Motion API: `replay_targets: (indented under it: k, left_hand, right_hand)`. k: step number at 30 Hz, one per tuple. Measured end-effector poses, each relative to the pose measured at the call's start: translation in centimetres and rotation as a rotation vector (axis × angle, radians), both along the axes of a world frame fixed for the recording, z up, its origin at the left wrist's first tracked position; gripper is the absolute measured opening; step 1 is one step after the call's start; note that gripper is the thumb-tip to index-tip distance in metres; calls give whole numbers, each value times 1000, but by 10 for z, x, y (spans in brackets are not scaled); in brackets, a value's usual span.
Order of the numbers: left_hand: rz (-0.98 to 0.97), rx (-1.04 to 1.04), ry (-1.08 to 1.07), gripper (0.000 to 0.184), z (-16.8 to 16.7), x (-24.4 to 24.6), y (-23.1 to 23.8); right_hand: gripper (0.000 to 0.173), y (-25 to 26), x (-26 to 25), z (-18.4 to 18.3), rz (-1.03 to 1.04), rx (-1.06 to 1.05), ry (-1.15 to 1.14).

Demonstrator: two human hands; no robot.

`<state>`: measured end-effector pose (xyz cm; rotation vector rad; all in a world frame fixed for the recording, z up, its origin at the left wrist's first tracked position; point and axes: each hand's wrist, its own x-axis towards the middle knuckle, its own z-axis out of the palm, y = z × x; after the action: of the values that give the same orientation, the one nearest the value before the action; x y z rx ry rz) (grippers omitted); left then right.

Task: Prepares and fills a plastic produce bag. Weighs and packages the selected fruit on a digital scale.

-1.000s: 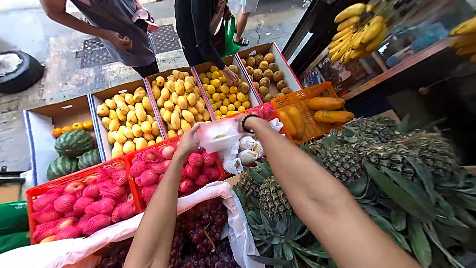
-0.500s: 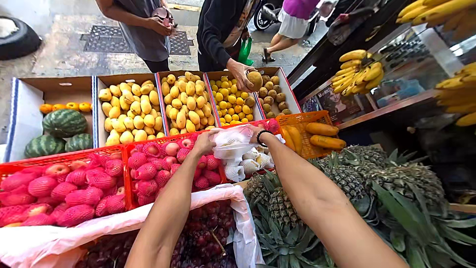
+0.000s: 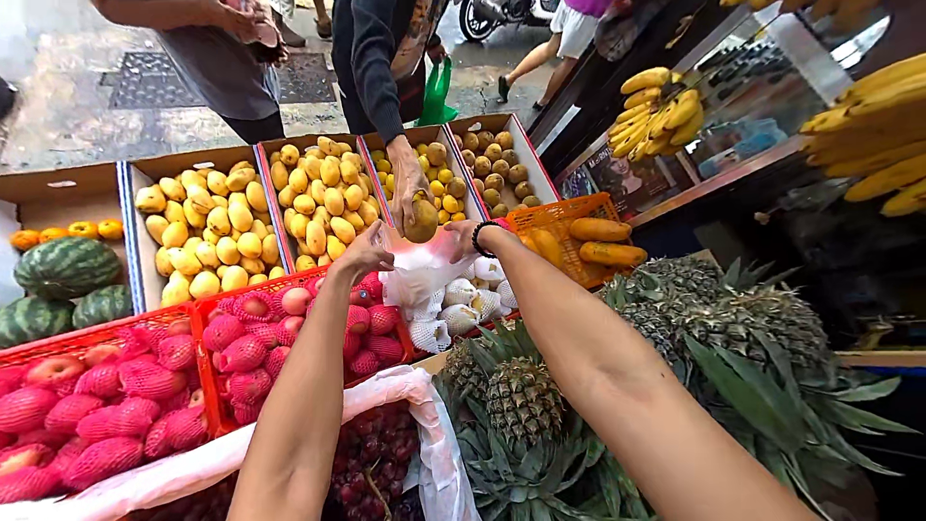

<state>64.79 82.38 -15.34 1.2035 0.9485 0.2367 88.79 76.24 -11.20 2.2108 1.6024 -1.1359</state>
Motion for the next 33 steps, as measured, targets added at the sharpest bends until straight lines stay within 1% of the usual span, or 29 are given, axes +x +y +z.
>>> replay_targets:
  k: [2,4,7,11,15,17,20,23,24,25,27,28,30,32,33]
  left_hand:
    - [-7,11,-37,103,-3,-1,2]
    - [-11,29,-46,98,-7,0,3]
    - [-27,43,-65,92,-4,-2,5]
    - [0,23,-92,84,0,-4,8]
    - [-2,23,-31,82,1,-4,8]
    - [-46,65,39,80,-1,-6,9]
    - [-155,145,124,75,4,-13,9]
    - [-299,232,260,60,14,-16,9]
    - [-369,296,324,59,15,-15,10]
    - [-445,383,387,62,14,-13,10]
    - [-585,515,469,69,12,-9,8]
    - [-639,545,494,67,11,-7,4]
    - [-709,544,551,54,12,-4,-2]
    - [-707,535,614,44,9,-2,-5]
    - [-687,539,649,44,7,-1,-5]
  right_hand:
    - [78,5,3,-4,44,49,13]
    - [71,11,10,-18,79,118,19]
    - [69,15,-2,-4,60,82,33]
    - [63,17,-7,-3,5,116,100]
    - [54,23,-6,-4,62,63,71]
    - [50,25,0,-18,95,47,40]
    - [48,16,3,-24,82,5,28]
    - [48,1,-5,-7,91,-105,-2]
    - [48,-2,-5,-9,86,-118,-1]
    - [49,-5,-4,-15,72,-107,7]
    - [57,-7,6,-42,28,-22,44]
    - [61,-7,10,-51,21,11,52]
    - [63,-6,7,-49,38,11,37]
    - [63,-7,4,-48,70,2,1]
    - [63,-7,6,-54,80,23,-17]
